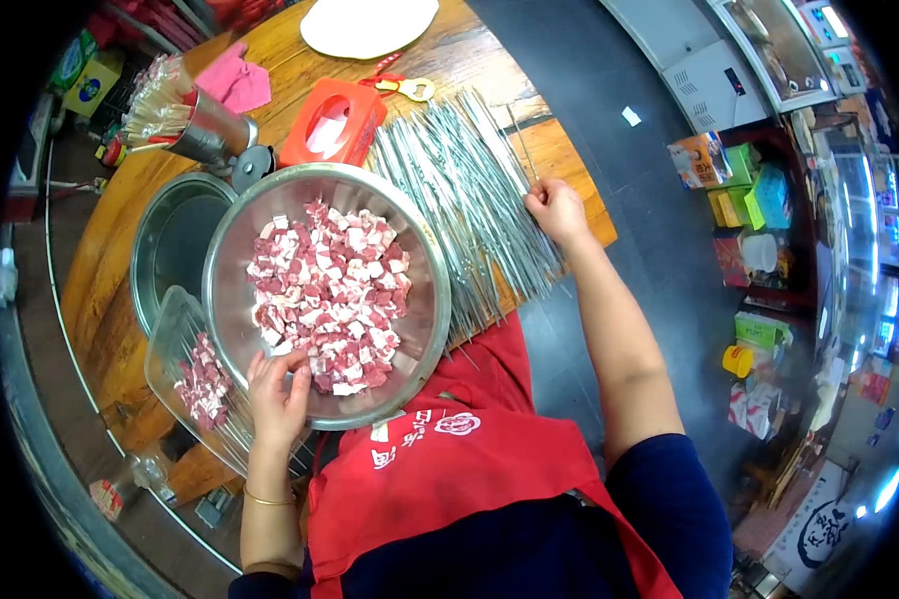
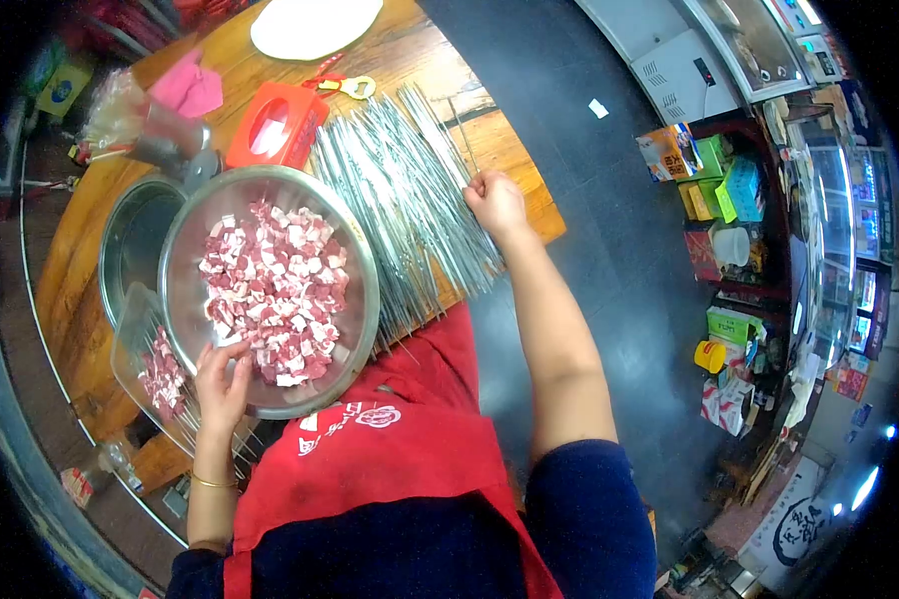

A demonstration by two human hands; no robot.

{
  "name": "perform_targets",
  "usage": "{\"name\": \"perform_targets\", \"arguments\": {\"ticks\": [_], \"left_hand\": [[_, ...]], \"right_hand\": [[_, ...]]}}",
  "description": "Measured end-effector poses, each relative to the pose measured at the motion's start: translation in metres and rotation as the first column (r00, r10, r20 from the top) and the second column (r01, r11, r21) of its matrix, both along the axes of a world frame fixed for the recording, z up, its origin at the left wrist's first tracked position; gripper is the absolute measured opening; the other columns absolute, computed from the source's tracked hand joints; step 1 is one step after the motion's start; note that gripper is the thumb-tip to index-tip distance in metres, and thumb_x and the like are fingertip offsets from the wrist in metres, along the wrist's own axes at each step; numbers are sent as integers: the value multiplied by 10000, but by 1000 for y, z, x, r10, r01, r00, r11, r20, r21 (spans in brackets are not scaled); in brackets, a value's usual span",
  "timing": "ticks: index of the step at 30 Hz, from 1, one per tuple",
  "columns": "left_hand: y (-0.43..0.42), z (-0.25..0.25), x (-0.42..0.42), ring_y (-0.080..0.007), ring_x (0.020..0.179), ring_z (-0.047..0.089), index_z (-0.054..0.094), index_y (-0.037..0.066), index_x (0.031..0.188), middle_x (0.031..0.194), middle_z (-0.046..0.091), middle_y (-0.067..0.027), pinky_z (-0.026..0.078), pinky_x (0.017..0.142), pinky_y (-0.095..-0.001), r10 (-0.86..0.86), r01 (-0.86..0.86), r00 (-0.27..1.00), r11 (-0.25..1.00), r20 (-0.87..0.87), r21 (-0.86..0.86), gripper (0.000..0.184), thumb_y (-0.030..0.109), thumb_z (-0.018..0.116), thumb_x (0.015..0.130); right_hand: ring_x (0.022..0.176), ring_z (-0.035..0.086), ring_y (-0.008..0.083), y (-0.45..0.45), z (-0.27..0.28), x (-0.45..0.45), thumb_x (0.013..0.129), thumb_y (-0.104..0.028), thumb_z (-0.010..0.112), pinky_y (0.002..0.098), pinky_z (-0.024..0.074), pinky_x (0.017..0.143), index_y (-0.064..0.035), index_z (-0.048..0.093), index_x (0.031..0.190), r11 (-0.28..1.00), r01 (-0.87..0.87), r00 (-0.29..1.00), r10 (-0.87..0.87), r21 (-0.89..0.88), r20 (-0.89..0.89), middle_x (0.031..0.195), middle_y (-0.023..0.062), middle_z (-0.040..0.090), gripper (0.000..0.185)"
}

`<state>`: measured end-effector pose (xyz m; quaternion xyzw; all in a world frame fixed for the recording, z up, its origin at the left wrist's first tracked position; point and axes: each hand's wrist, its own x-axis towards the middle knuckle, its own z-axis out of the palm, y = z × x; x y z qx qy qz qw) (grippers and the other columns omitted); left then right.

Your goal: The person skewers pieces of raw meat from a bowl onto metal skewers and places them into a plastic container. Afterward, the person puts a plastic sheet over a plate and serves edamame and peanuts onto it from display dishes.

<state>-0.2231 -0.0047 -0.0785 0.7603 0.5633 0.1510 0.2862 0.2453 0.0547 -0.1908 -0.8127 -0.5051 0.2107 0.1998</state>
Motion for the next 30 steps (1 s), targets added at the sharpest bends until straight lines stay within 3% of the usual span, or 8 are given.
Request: {"name": "perform_targets", "arguments": {"ticks": [5,8,13,15,19,21,24,30], "left_hand": [[1,-4,1,-237,848,600,646,59,940,842,649,-64,320,1024,-446,-4,4,1000,1000,14,-6,152,155,612,827],[6,1,-3,-233,859,602,653,64,941,850,656,-67,319,1025,-445,-1,1,1000,1000,-11,-11,152,152,622,821],[12,2,-19,-262,887,626,660,71,940,900,677,-81,330,1026,-464,57,-57,998,998,8,23,157,174,633,825],[20,0,-23,-266,908,628,657,59,955,911,676,-92,363,999,-447,65,-65,998,997,4,28,171,169,636,826],[35,-22,-34,-260,934,639,645,34,1017,963,666,-137,484,832,-354,236,-203,946,965,220,-163,219,150,634,832],[50,-38,-31,-257,907,644,647,46,1021,972,660,-136,499,778,-339,221,-185,942,970,252,-160,216,143,629,829],[74,-39,-10,-286,847,631,660,87,979,929,648,-110,498,735,-363,112,-113,989,994,98,7,178,149,620,817],[120,-62,25,-298,860,614,673,146,853,908,640,-88,485,757,-438,-39,62,987,988,-158,144,126,188,568,799]], "right_hand": [[776,606,370,0,-20,6,802,-185,587,424,486,712,-25,614,751,981,-143,978,119,134,173,790,203,623,170],[788,603,391,-2,-11,3,836,-188,554,449,481,716,-18,604,754,995,-21,999,17,101,43,803,219,621,196],[671,589,301,-11,-10,1,885,-177,521,387,459,626,-4,542,818,987,-15,998,6,163,56,692,163,587,186],[809,602,366,-21,-2,-8,901,-202,504,432,468,712,9,544,907,975,36,999,-29,218,-35,839,215,618,215],[548,391,34,-54,60,-73,939,-116,459,212,307,484,-54,567,819,984,103,826,-4,145,-564,641,-46,481,173],[512,430,45,-79,82,-98,941,-104,459,201,337,469,-41,594,881,994,96,712,-107,-55,-694,646,-41,493,161],[452,405,35,-114,86,-139,938,-103,464,171,293,419,-54,615,977,983,183,601,-116,-5,-791,585,-47,497,163],[531,513,62,-168,93,-168,927,-34,456,192,416,507,18,581,1049,997,54,526,-68,-47,-848,702,17,580,181]]}}
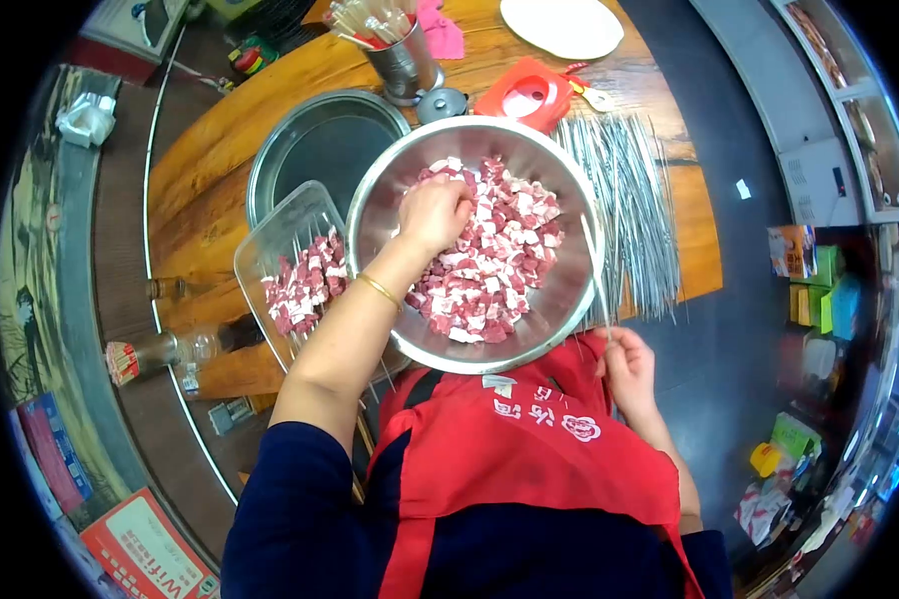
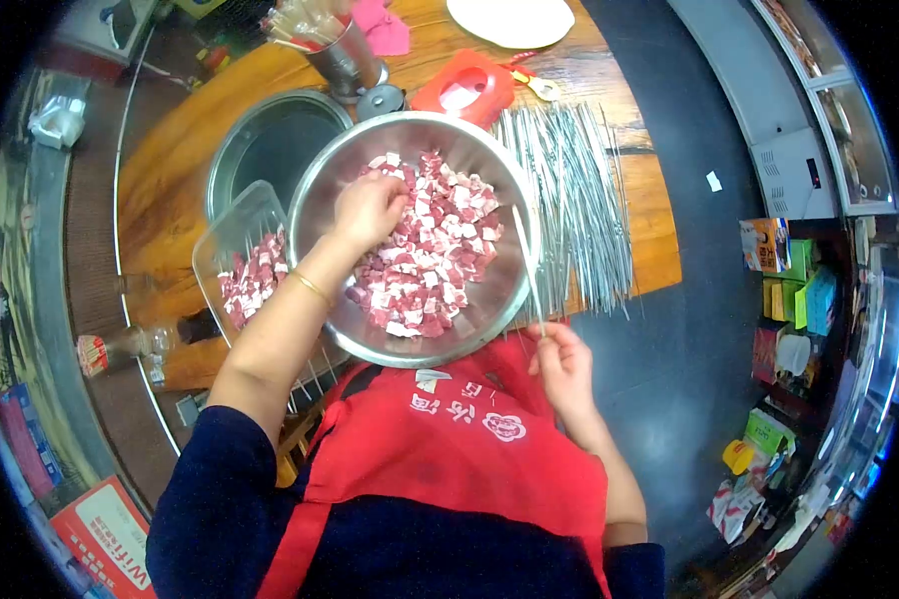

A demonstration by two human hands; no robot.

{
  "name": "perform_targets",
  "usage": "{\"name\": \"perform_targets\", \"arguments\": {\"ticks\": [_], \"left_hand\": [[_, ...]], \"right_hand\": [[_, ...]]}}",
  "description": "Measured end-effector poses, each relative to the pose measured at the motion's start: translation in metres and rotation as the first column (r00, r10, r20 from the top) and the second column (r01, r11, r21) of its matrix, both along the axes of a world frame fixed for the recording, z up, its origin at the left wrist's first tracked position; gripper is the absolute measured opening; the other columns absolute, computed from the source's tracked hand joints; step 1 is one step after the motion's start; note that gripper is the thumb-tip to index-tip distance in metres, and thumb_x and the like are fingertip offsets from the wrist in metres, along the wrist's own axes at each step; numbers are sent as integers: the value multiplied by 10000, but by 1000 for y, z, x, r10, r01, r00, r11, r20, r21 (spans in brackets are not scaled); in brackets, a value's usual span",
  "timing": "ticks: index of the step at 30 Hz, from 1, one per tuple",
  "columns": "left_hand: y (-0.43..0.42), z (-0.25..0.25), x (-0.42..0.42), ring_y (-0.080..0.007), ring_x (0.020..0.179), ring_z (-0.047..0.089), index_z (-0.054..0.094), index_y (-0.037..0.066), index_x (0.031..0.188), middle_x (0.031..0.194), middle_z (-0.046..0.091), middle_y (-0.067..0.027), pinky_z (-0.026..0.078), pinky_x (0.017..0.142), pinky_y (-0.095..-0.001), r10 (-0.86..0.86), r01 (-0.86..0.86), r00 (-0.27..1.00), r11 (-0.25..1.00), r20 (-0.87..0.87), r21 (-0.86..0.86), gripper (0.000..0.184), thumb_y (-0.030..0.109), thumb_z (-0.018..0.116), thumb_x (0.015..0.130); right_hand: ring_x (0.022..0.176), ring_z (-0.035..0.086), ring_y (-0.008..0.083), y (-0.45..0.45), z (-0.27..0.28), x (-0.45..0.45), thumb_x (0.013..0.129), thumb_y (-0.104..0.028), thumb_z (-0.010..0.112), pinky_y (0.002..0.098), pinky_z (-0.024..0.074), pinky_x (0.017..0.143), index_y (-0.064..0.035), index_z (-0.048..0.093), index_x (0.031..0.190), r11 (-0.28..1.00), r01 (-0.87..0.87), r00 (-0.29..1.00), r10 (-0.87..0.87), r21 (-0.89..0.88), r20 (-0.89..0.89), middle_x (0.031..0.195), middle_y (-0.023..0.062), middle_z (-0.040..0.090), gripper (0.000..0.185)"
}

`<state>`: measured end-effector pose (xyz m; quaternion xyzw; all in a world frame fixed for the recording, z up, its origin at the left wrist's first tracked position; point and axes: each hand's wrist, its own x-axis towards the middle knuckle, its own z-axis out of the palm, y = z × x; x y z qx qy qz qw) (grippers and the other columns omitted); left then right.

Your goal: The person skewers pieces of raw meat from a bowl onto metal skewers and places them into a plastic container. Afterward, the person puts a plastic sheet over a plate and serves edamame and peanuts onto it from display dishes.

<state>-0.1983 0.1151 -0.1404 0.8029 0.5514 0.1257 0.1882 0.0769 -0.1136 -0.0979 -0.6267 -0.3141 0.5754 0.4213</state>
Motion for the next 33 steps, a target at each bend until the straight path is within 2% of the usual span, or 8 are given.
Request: {"name": "perform_targets", "arguments": {"ticks": [4,12,16,17,18,20,24,33], "left_hand": [[22,-1,10,-279,849,622,674,176,921,916,631,-101,489,720,-404,75,-75,997,997,10,-4,160,187,556,814],[54,-12,24,-295,867,642,695,76,871,955,644,-136,529,747,-400,-327,335,784,938,-528,-83,185,128,542,782],[45,-6,12,-244,740,642,670,39,852,955,655,-97,525,677,-355,-245,267,931,962,-270,49,117,85,582,790],[41,-13,9,-210,760,624,650,49,865,946,652,-74,509,674,-341,8,23,980,988,200,-150,108,108,564,837],[33,-16,5,-176,780,605,630,59,878,936,650,-50,493,672,-327,351,-104,759,897,549,-430,112,131,545,884],[7,13,5,-181,833,625,578,58,1024,983,645,-81,518,692,-284,758,20,215,627,615,-779,152,151,483,949],[-38,44,3,-261,922,640,566,40,1001,981,645,-136,538,797,-361,887,418,-233,461,398,-783,227,174,382,988],[-76,61,-21,-239,956,626,568,16,1069,1009,634,-126,525,868,-382,821,444,-359,568,443,-693,244,221,506,953]], "right_hand": [[553,494,45,-12,5,-6,940,-51,462,187,399,515,13,576,1067,999,-27,999,28,-25,21,690,-5,560,183],[511,460,38,-4,3,-11,943,-40,448,185,379,488,28,587,1073,999,15,1000,-16,41,10,659,-22,545,202],[514,441,25,8,38,-14,950,-52,443,182,361,477,18,586,1094,999,-30,995,26,-36,-97,645,-36,522,214],[543,449,21,9,43,-16,951,-59,446,181,373,496,5,583,1114,993,-85,987,72,-88,-141,652,-47,509,222],[543,449,21,11,45,-21,951,-59,446,181,373,496,5,583,1114,993,-84,987,71,-83,-141,652,-47,509,222],[553,446,13,12,47,-32,939,-44,446,177,371,500,5,594,1113,980,-184,974,171,-80,-149,655,-40,519,233],[614,500,40,15,48,-54,916,-17,472,202,418,554,26,617,1081,940,-338,937,330,52,117,724,1,578,223],[657,549,62,20,72,-84,901,-15,499,215,447,609,44,608,1110,892,-432,861,364,133,356,805,66,668,243]]}}
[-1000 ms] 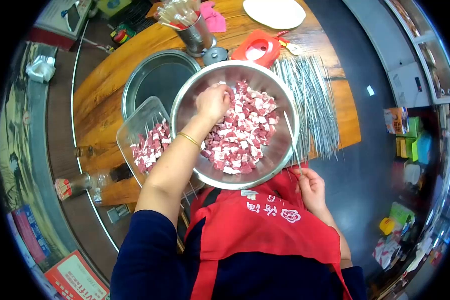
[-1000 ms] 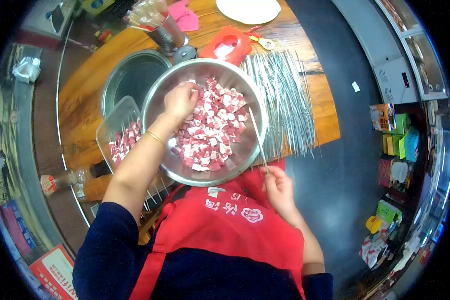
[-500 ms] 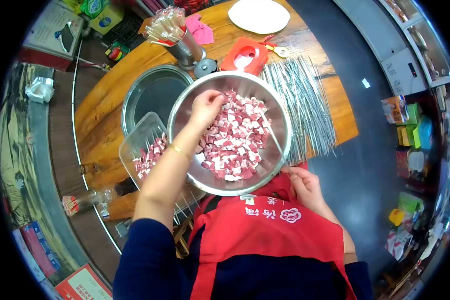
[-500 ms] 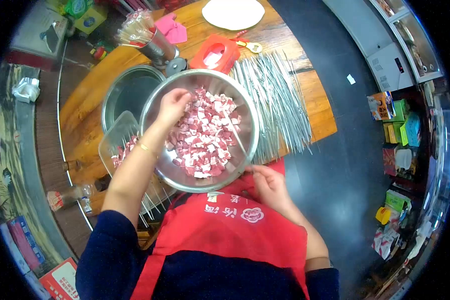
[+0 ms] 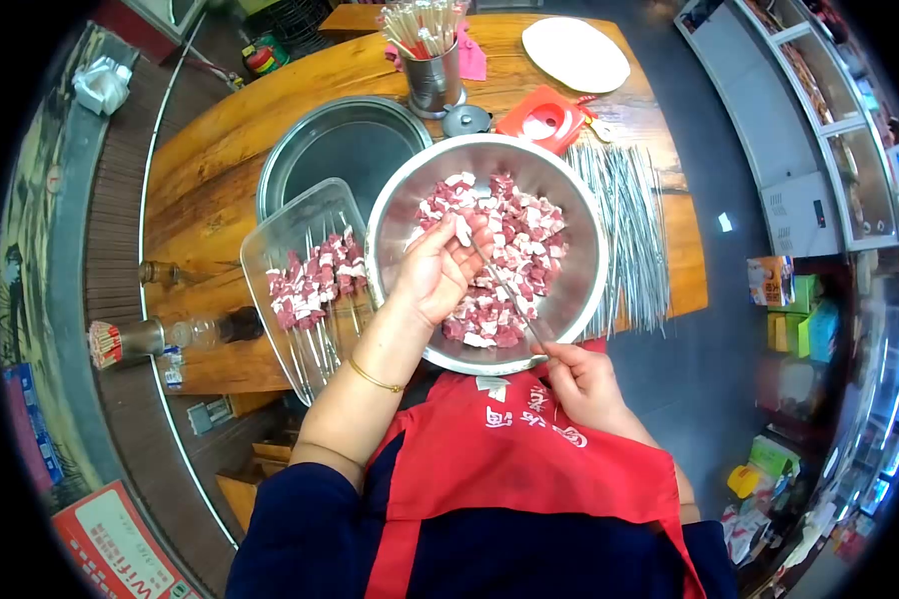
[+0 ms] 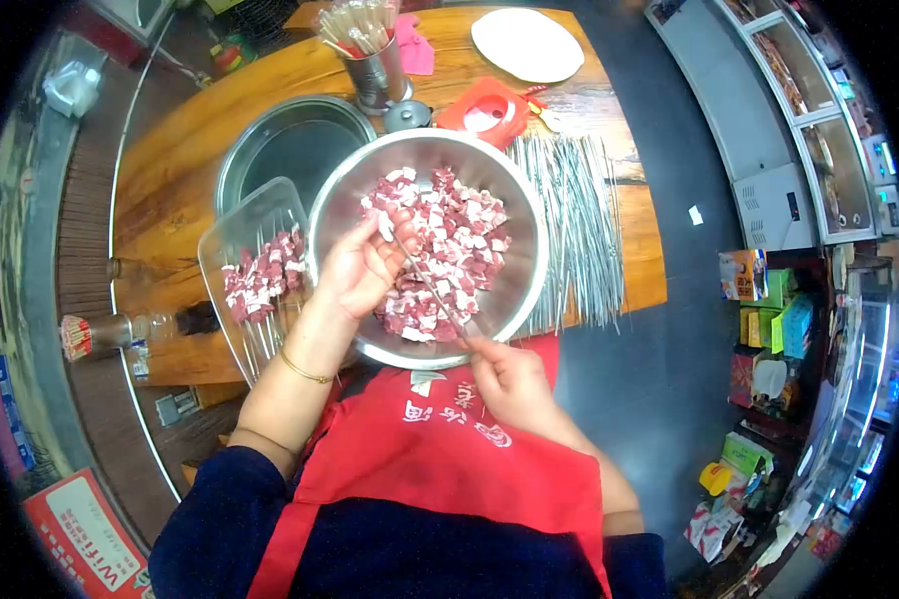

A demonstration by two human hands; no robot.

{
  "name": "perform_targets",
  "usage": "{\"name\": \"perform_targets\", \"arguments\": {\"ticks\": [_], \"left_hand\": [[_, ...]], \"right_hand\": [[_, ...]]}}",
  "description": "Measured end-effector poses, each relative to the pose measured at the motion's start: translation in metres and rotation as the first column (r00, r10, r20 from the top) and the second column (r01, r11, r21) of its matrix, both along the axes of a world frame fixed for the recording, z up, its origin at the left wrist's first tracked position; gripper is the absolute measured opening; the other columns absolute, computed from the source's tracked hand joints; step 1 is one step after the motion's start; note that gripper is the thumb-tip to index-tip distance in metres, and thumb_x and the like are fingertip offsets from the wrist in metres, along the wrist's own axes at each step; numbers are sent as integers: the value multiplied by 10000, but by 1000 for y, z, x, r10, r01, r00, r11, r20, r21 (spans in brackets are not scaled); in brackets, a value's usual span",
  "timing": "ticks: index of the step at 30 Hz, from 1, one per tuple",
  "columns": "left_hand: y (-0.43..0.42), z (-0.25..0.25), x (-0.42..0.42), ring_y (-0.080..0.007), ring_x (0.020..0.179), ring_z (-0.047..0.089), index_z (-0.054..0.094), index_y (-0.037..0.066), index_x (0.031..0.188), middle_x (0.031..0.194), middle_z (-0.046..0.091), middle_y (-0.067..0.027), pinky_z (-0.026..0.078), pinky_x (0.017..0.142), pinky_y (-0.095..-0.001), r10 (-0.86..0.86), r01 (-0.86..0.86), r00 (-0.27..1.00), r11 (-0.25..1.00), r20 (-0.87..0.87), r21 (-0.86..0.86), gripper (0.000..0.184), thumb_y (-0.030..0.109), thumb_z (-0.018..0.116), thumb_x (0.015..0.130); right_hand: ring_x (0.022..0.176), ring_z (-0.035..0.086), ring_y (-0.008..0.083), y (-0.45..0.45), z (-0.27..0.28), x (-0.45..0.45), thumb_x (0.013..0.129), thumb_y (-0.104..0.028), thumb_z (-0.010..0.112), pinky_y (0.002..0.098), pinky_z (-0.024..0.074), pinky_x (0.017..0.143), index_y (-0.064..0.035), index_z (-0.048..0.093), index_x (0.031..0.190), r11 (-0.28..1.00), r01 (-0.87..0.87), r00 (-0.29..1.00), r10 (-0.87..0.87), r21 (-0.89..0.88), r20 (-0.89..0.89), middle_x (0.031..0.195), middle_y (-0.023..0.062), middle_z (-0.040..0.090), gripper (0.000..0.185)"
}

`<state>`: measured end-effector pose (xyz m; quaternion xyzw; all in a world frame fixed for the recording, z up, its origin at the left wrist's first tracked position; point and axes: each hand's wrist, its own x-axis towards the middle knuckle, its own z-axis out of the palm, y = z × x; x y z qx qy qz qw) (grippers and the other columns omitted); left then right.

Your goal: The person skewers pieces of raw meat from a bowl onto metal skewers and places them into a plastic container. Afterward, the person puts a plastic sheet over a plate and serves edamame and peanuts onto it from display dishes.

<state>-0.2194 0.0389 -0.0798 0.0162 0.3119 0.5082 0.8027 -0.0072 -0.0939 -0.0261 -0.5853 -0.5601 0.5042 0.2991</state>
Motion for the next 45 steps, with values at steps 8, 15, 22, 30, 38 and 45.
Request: {"name": "perform_targets", "arguments": {"ticks": [8,15,22,30,38,45], "left_hand": [[1,-5,-9,-238,975,625,564,19,1077,1038,628,-128,526,881,-390,33,-34,990,999,136,1,236,211,497,957],[1,-4,-9,-216,993,622,579,62,1086,1042,633,-97,524,882,-356,-9,1,996,995,86,99,221,219,536,936],[-5,-4,-5,-232,992,628,573,60,1087,1058,630,-118,531,881,-379,-46,33,995,990,93,138,197,182,496,953],[-39,1,23,-258,1002,624,554,32,1050,1057,623,-162,535,870,-403,-279,279,960,960,-19,17,161,134,469,959],[-25,-30,34,-103,849,612,580,-11,1164,954,668,-59,492,725,-237,-369,720,616,622,-696,308,347,254,553,941],[81,-63,-12,-281,934,590,680,156,946,979,593,-104,488,794,-400,428,798,-367,601,-826,-43,176,150,568,810]], "right_hand": [[556,488,54,-6,5,-7,887,-5,496,222,402,524,29,615,1109,997,-23,1000,22,-70,-12,616,13,549,254],[561,485,46,-4,3,-10,890,0,491,208,391,520,35,612,1119,1000,-10,1000,10,-1,-19,623,12,555,261],[567,481,36,0,8,-12,895,11,479,199,384,517,38,613,1121,999,-16,999,14,-39,-44,638,3,558,265],[588,484,43,-2,-4,-16,910,7,467,189,381,544,50,602,1116,998,56,990,-61,-42,-125,673,8,563,250],[468,416,30,-1,-15,14,963,-105,444,178,318,442,-2,592,1137,881,167,845,-359,-442,-397,562,-34,495,251],[480,358,-7,-27,-26,37,964,-130,484,171,274,428,-5,593,1105,838,357,852,-474,-413,-224,612,-75,484,218]]}}
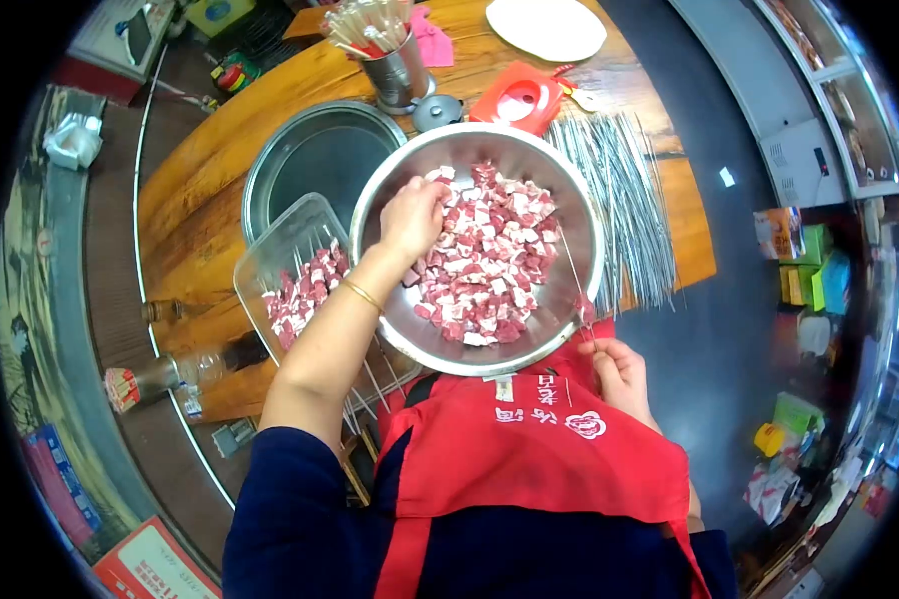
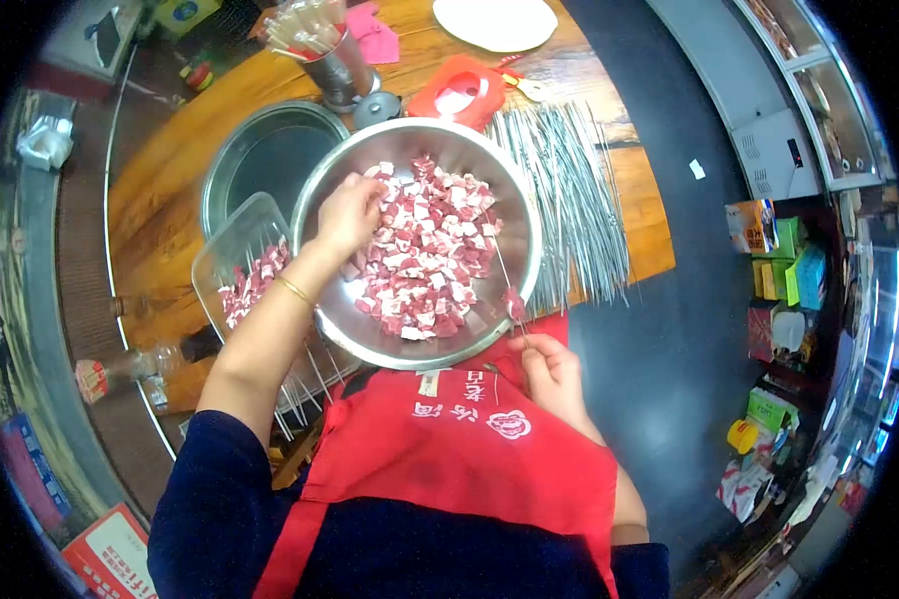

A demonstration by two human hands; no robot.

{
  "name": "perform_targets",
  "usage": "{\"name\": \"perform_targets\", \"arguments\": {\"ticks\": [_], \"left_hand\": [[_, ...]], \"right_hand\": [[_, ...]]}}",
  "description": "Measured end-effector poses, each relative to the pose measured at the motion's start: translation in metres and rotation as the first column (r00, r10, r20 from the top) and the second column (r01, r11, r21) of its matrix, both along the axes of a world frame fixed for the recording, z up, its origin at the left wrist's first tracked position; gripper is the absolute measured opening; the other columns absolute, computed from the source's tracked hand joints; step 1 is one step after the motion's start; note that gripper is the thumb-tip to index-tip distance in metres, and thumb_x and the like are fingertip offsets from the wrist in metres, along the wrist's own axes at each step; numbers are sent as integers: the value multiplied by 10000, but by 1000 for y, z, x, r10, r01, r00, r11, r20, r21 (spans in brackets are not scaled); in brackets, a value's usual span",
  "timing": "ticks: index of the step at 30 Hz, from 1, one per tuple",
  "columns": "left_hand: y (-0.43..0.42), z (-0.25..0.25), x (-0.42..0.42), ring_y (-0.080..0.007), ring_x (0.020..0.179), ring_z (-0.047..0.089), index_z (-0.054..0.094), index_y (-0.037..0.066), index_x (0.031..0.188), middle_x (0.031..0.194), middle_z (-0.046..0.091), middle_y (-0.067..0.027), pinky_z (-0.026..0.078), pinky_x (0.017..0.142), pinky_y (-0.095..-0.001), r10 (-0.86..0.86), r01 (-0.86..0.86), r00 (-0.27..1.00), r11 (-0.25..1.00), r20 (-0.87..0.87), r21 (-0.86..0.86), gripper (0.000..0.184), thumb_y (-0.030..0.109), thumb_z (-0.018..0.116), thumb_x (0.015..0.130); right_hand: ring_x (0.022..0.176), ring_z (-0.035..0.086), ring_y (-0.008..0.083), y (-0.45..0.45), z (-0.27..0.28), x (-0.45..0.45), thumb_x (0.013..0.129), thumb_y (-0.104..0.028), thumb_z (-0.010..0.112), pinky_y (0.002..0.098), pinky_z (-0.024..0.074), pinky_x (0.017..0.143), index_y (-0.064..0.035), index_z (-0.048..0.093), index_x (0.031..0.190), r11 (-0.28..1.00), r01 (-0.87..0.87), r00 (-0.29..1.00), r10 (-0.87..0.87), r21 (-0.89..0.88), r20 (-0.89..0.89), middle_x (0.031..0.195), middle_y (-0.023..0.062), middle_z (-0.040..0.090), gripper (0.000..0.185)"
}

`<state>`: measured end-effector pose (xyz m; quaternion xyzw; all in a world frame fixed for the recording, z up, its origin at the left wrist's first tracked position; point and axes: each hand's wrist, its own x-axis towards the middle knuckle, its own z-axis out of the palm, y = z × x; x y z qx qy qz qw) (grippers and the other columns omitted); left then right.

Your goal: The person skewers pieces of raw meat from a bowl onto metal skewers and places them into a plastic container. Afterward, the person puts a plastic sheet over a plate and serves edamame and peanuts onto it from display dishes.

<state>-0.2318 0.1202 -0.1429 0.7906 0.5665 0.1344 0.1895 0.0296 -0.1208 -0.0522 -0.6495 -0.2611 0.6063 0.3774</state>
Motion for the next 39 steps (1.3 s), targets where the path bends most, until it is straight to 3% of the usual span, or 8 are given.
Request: {"name": "perform_targets", "arguments": {"ticks": [8,10,11,12,14,20,34,39], "left_hand": [[21,-3,8,-266,934,585,679,184,983,1003,580,-80,499,784,-381,-209,209,967,978,-148,-15,215,130,573,804],[18,-8,7,-232,810,617,658,96,1000,972,625,-75,509,745,-327,54,-9,957,988,284,-157,184,133,583,837],[16,-27,6,-197,738,632,614,28,1035,952,655,-78,524,705,-283,309,-7,708,902,635,-431,190,125,569,877],[10,-14,7,-197,738,632,614,28,1035,952,655,-78,524,705,-283,309,-10,709,903,634,-430,190,125,569,877],[-15,31,11,-181,774,640,561,18,1107,985,656,-97,548,707,-298,716,220,117,657,688,-721,218,90,521,905],[-52,53,13,-204,861,636,525,48,1165,1003,629,-108,564,752,-356,787,453,-229,607,573,-653,249,56,475,921],[-63,29,1,-152,899,601,588,147,1045,1046,637,-41,505,781,-326,874,590,-329,485,357,-646,142,218,550,929],[-64,43,13,-250,1029,589,536,24,1159,1124,609,-109,497,896,-386,876,561,-396,467,274,-684,318,266,467,964]], "right_hand": [[668,563,83,3,0,-7,914,-33,475,223,459,594,8,609,1101,996,-44,998,39,80,58,786,8,631,235],[728,590,102,4,-6,-3,906,-27,484,237,476,651,15,612,1099,984,-151,981,138,93,137,826,41,652,236],[788,617,121,4,-7,-2,897,-21,493,250,493,707,23,614,1097,960,-265,946,241,91,215,866,74,673,238],[788,617,121,6,-5,-4,897,-21,493,250,493,707,23,614,1097,959,-267,947,242,93,213,866,74,673,238],[774,631,115,13,4,-14,887,-19,505,248,494,694,24,625,1074,950,-274,954,250,147,166,849,107,678,227],[719,649,146,27,14,-29,882,-26,521,259,494,647,13,634,1066,860,-416,878,296,295,375,822,146,677,220],[671,658,181,20,12,-30,857,-19,542,272,497,618,-5,647,1060,853,-436,851,289,285,438,770,160,667,229],[672,669,192,17,17,-30,844,0,541,270,501,607,-1,647,1053,852,-437,844,277,290,458,767,169,665,234]]}}
